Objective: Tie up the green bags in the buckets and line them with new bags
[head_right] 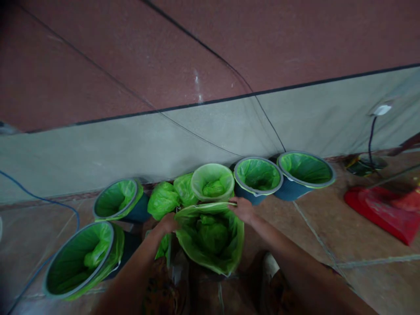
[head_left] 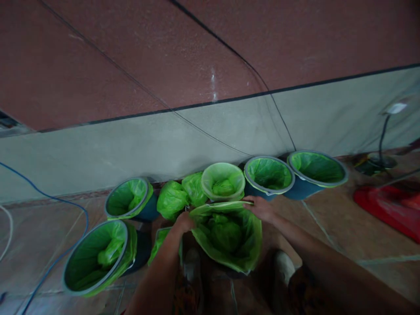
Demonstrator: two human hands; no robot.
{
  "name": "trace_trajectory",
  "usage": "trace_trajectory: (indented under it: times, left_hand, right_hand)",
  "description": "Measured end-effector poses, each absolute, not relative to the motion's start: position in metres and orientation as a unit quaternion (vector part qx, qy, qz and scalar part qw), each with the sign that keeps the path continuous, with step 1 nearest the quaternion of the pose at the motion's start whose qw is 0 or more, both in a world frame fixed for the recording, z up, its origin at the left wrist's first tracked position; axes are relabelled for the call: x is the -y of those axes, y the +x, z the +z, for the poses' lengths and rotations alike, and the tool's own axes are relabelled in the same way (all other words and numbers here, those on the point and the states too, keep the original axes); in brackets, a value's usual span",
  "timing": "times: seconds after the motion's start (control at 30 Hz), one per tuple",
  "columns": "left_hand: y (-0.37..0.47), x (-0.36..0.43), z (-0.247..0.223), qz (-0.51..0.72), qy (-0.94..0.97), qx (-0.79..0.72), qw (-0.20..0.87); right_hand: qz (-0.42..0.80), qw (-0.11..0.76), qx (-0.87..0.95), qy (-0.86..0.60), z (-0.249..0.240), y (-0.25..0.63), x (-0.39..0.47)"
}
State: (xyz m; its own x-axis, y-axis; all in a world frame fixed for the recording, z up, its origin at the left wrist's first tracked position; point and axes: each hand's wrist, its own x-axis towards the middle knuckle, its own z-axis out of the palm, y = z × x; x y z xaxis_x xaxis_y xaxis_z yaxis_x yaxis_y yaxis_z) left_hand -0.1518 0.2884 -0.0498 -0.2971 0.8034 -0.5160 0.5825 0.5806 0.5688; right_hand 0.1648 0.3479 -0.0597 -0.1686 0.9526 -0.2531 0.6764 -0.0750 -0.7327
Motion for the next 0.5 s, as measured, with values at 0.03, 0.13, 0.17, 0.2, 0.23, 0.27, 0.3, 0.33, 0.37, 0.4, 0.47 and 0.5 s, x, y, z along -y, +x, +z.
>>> trace_trajectory:
  times: [0.03,0.13,0.17,0.2,0.23,0.27,0.3,0.33,0.37,0.4,0.47,0.5]
  left_hand:
    - [-0.152,-0.289,-0.048,0.121,0.452,-0.795,0.385]
    - [-0.154,-0.294,-0.04,0.091,0.488,-0.805,0.325]
    - [-0.154,-0.296,-0.037,0.085,0.495,-0.809,0.304]
    - [-0.155,-0.297,-0.032,0.077,0.504,-0.813,0.281]
    - [-0.155,-0.298,-0.028,0.066,0.514,-0.815,0.259]
    - [-0.155,-0.298,-0.023,0.05,0.523,-0.817,0.239]
    - [-0.155,-0.298,-0.019,0.032,0.531,-0.818,0.221]
    - [-0.155,-0.298,-0.016,0.016,0.537,-0.819,0.202]
    - [-0.154,-0.297,-0.013,0.006,0.54,-0.821,0.187]
    - [-0.152,-0.297,-0.012,0.004,0.538,-0.824,0.178]
    - [-0.147,-0.295,-0.012,0.009,0.525,-0.833,0.175]
    - [-0.144,-0.294,-0.014,0.01,0.518,-0.836,0.183]
  right_hand:
    - [0.375,0.163,0.673,-0.617,-0.059,0.163,-0.347]
    - [0.332,0.181,0.677,-0.632,-0.051,0.163,-0.347]
    - [0.325,0.197,0.66,-0.648,-0.047,0.166,-0.348]
    - [0.32,0.211,0.638,-0.668,-0.044,0.169,-0.35]
    - [0.317,0.22,0.616,-0.687,-0.04,0.173,-0.351]
    - [0.316,0.223,0.596,-0.704,-0.036,0.178,-0.352]
    - [0.316,0.221,0.582,-0.716,-0.034,0.182,-0.353]
    - [0.317,0.214,0.574,-0.724,-0.031,0.187,-0.353]
    - [0.318,0.201,0.574,-0.728,-0.03,0.191,-0.353]
    - [0.319,0.18,0.581,-0.727,-0.029,0.194,-0.352]
    - [0.317,0.127,0.606,-0.718,-0.03,0.197,-0.349]
    - [0.317,0.103,0.618,-0.712,-0.031,0.198,-0.346]
